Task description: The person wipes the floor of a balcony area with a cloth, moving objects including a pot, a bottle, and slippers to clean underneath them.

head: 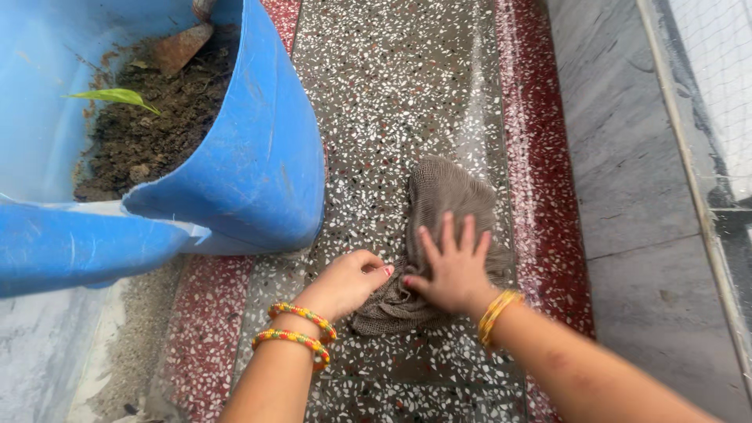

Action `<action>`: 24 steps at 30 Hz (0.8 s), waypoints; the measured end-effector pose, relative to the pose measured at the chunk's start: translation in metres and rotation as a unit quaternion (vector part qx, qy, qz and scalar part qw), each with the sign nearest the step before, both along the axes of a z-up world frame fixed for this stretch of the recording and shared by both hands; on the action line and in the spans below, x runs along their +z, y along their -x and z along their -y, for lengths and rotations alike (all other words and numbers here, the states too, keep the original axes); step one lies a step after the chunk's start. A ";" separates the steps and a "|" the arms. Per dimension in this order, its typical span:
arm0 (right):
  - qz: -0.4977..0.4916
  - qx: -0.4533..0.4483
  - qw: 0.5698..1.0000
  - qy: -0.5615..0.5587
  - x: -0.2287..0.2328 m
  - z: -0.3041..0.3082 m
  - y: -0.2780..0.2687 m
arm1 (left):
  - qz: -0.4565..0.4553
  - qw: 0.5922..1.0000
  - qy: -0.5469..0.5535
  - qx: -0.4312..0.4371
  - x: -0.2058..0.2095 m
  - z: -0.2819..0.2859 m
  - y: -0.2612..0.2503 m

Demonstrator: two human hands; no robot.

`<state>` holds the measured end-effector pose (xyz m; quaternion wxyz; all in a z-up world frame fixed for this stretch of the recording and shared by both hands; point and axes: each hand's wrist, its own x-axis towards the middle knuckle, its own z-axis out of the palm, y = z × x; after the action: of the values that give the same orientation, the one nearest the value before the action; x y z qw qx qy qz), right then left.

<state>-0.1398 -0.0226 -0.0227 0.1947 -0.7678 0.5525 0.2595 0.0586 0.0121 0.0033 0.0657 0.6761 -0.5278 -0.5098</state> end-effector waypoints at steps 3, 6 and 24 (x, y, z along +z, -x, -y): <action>0.096 0.048 0.992 0.073 -0.006 -0.033 -0.021 | -0.011 0.999 0.023 0.036 -0.001 0.005 -0.004; 0.150 0.211 0.966 -0.011 -0.011 -0.039 -0.027 | 0.007 0.997 0.072 0.030 0.010 0.007 -0.004; 0.079 0.225 0.971 0.005 -0.014 -0.030 -0.035 | 0.106 0.983 0.093 0.117 0.098 -0.035 -0.072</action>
<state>-0.1049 0.0072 -0.0362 0.1708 -0.8913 0.3499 0.2323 0.1308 0.0470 0.1008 0.1310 0.7748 -0.4938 -0.3724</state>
